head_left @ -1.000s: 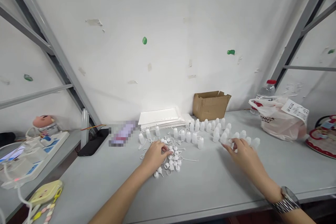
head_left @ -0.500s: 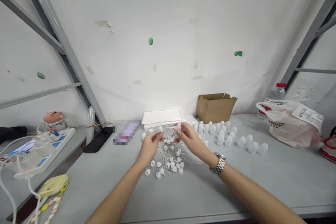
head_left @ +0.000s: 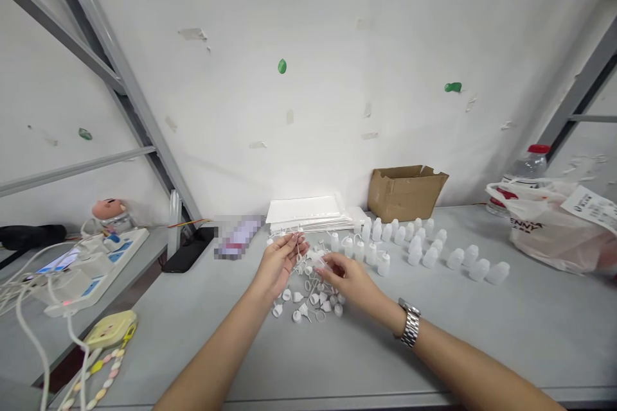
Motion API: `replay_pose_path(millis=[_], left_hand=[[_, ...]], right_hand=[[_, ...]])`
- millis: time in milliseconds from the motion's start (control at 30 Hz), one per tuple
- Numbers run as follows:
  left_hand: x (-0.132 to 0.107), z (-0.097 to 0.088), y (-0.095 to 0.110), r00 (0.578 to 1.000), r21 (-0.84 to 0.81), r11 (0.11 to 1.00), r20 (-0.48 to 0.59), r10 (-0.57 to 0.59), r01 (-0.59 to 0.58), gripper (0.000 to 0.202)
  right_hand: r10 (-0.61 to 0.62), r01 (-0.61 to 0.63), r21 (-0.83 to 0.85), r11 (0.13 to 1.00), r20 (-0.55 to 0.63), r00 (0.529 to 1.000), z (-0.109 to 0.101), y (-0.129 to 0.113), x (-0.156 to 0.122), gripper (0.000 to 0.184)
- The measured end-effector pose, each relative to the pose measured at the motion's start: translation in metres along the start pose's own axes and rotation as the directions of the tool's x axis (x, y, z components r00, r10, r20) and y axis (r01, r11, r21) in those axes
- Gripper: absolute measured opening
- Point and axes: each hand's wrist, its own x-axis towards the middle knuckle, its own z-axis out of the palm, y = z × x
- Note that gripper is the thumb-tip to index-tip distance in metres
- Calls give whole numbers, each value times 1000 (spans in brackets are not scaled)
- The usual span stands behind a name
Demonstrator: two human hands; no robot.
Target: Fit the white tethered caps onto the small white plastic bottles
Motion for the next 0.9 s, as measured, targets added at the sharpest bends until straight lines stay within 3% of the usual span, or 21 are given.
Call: replay_pose_path(millis=[100,267,433,667,767,900], left_hand=[[-3,3,-3,999,19,999,20,-46,46,14],[-12,9,-13,999,201,980,32,-10,3,25],[-15,12,-17,998,266,962,30,50,-56,28],[-20,14,-16,990,274,956,120,74,-104,27],[-21,15,-16,991,245,962,91,100,-120,24],[-23,18,-15,995,193,978,87,57,-73,24]], right_hand=[[-36,37,-27,999,29,999,5,-2,-4,19],[-64,65,-17,998,78,995,11,-3,-8,20],[-35,35,-7,999,-4,999,14,3,-5,18],[35,-27,51,998,-170,985,11,7,-1,12],[-26,29,10,1000,-222,975,10,5,-3,10],[-185,140,-188,972,-246,951,10,6,-6,10]])
